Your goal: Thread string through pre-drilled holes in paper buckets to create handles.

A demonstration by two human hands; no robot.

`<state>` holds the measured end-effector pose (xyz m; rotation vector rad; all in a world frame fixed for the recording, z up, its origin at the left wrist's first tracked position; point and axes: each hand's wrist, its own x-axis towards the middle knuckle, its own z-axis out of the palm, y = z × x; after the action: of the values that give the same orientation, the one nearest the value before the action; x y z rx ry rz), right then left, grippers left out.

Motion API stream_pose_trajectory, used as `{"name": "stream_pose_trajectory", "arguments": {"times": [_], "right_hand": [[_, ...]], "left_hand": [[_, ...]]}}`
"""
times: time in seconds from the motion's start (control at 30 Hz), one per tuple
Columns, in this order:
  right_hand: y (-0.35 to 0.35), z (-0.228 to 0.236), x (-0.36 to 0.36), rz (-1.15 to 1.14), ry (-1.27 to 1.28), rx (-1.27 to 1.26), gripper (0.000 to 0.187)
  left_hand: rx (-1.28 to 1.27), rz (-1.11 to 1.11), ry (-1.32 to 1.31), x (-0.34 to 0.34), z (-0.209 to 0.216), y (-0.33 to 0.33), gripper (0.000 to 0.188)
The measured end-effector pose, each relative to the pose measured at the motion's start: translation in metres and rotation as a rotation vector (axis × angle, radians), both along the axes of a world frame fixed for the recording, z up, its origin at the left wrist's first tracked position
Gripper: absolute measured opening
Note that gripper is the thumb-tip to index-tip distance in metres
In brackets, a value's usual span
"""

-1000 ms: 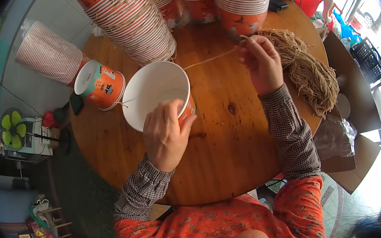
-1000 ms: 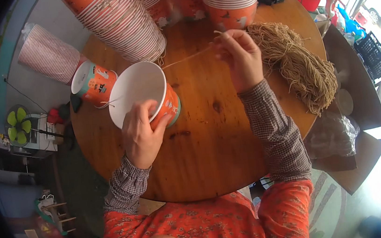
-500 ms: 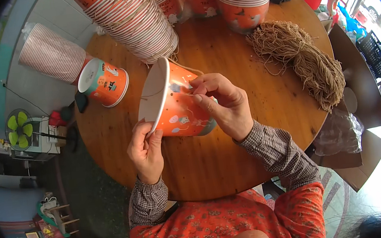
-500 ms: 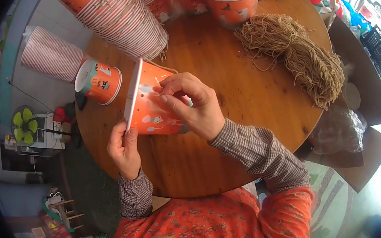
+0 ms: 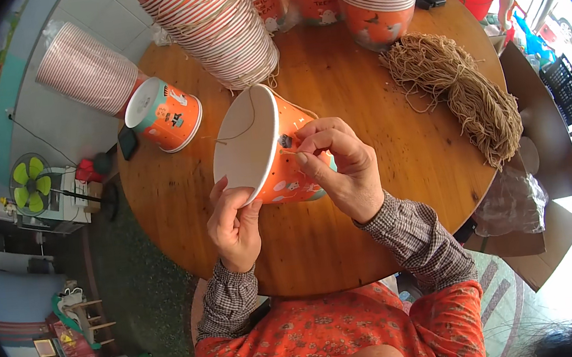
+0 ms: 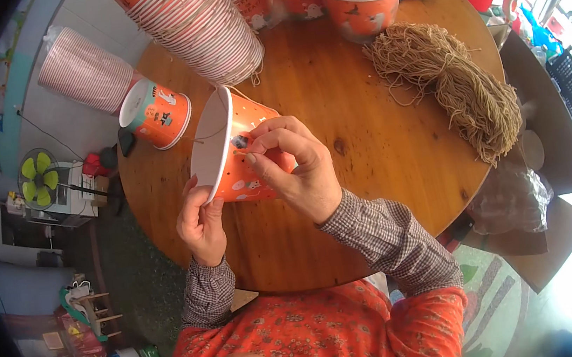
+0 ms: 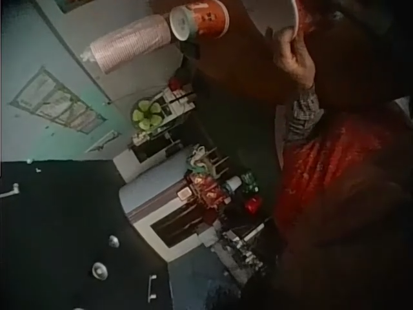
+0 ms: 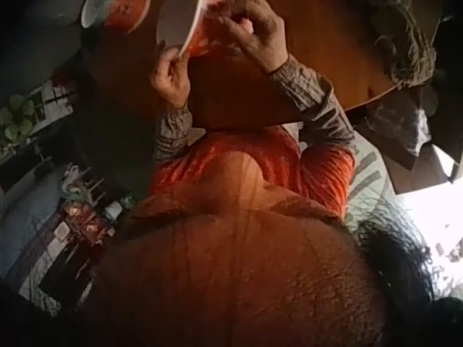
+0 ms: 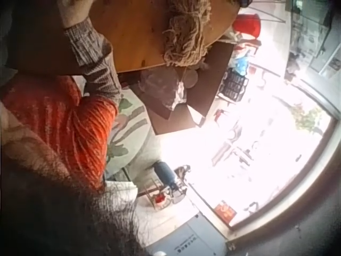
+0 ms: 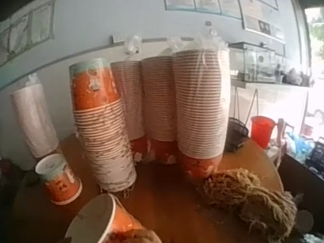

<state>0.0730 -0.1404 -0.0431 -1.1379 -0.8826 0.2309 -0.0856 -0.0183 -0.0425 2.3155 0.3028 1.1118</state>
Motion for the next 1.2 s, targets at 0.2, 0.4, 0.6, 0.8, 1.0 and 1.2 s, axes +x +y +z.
{"name": "stream_pose_trajectory", "arguments": {"times": [0.2,0.4,0.6,0.8,1.0,1.2], "right_hand": [[0.002,-0.007,0.003,-0.021,-0.009,-0.038,0.007],[0.0,-0.005,0.003,0.012,0.027,-0.049,0.009],[0.0,-0.007,0.005,0.019,0.025,-0.056,0.008],[0.001,-0.008,0.005,0.016,0.029,-0.083,0.008],[0.0,-0.007,0.004,-0.076,-0.09,-0.061,0.009],[0.0,-0.013,0.005,-0.1,-0.129,-0.198,0.011]], "left_hand": [[0.071,-0.012,0.027,0.0,0.001,-0.001,0.008],[0.065,-0.015,0.029,0.001,0.001,0.0,0.009],[0.071,-0.016,0.019,0.003,0.0,0.0,0.007],[0.116,-0.015,0.034,0.001,0.001,0.0,0.008],[0.162,-0.025,0.056,0.0,0.001,-0.003,0.007],[0.309,-0.035,0.147,0.003,0.01,-0.006,0.013]]}}
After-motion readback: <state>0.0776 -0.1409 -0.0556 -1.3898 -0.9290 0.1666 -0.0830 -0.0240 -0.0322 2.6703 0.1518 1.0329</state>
